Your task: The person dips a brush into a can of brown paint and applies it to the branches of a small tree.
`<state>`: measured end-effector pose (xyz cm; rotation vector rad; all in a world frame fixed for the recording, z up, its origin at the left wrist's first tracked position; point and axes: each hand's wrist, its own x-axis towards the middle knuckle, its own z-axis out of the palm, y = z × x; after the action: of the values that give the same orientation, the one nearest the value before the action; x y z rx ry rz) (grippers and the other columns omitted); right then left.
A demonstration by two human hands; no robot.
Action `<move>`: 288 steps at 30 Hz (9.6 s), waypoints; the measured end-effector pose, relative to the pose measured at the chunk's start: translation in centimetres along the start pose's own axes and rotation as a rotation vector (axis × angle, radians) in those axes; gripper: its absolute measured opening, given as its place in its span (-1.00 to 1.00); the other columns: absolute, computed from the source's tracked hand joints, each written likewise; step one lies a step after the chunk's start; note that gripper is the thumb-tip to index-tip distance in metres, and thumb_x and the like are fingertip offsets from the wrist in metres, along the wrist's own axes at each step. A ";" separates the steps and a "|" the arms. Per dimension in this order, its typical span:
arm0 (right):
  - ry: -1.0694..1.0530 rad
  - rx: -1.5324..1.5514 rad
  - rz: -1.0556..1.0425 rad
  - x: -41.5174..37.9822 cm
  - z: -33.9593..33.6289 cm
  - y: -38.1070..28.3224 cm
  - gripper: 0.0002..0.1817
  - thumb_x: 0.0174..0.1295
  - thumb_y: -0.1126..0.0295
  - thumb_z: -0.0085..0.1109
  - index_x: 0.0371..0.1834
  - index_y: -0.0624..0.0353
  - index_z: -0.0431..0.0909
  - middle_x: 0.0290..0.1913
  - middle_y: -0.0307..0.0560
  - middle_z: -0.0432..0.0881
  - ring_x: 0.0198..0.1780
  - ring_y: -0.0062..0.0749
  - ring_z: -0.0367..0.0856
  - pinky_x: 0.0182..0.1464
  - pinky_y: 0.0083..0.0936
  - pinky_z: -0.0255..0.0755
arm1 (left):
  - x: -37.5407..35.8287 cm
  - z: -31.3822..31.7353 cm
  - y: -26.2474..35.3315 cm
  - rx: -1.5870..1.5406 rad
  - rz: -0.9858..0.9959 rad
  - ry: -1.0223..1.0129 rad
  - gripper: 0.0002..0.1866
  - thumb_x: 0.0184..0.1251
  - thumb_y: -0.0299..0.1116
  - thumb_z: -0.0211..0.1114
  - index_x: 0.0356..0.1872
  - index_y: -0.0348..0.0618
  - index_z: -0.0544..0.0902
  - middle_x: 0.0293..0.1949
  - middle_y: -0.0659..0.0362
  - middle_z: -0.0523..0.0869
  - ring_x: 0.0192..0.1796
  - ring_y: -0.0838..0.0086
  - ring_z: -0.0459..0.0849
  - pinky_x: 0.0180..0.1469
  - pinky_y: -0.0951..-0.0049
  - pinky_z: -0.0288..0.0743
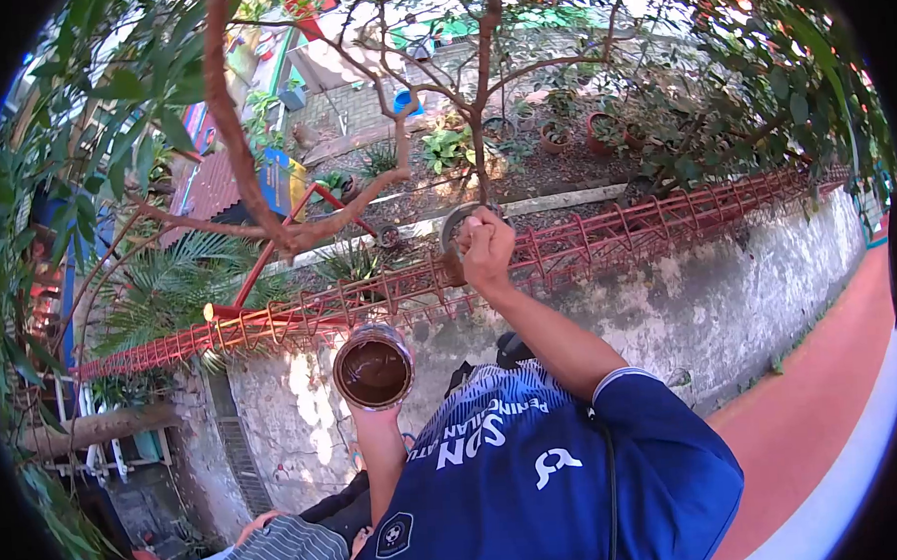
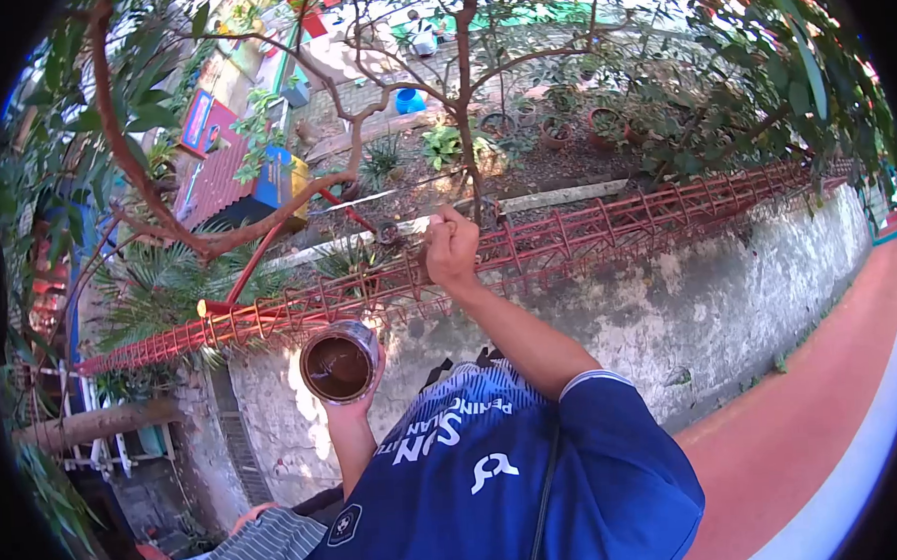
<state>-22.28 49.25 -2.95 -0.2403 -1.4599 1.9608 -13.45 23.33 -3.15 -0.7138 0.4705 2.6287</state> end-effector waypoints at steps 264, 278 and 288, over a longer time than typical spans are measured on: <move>-0.155 0.033 -0.216 7.0 0.7 2.1 -0.66 0.36 0.49 -0.05 -0.64 0.18 0.23 -0.66 -0.36 0.28 -0.60 -0.74 0.17 -0.57 -0.56 0.04 | -5.0 -6.2 -3.7 0.062 0.317 -0.055 -0.52 0.53 -0.08 -0.02 0.18 -0.20 0.63 0.12 -0.03 0.74 0.14 0.09 0.73 0.17 0.00 0.68; -0.003 0.066 -0.110 1.8 -2.3 -0.6 -0.67 0.33 0.45 -0.19 -0.64 0.12 0.09 -0.73 -0.18 0.26 -0.66 -0.59 0.08 -0.58 -0.45 0.00 | -4.5 -6.4 -3.4 0.034 0.227 0.036 -0.51 0.54 -0.06 -0.04 0.18 -0.21 0.62 0.11 -0.04 0.73 0.15 0.05 0.72 0.17 -0.05 0.67; 0.107 0.073 0.100 -2.2 -4.3 -1.8 -0.63 0.40 0.38 -0.17 -0.62 0.06 0.07 -0.74 -0.23 0.16 -0.72 -0.52 0.04 -0.64 -0.41 0.04 | -2.0 -5.7 -2.8 0.084 0.142 0.020 -0.48 0.54 -0.07 -0.11 0.20 -0.22 0.61 0.11 -0.06 0.73 0.15 0.06 0.72 0.18 -0.06 0.66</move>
<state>-17.67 51.48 -3.36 -0.3865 -1.3276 2.0441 -8.26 22.93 -7.31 -0.7051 0.6552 2.7161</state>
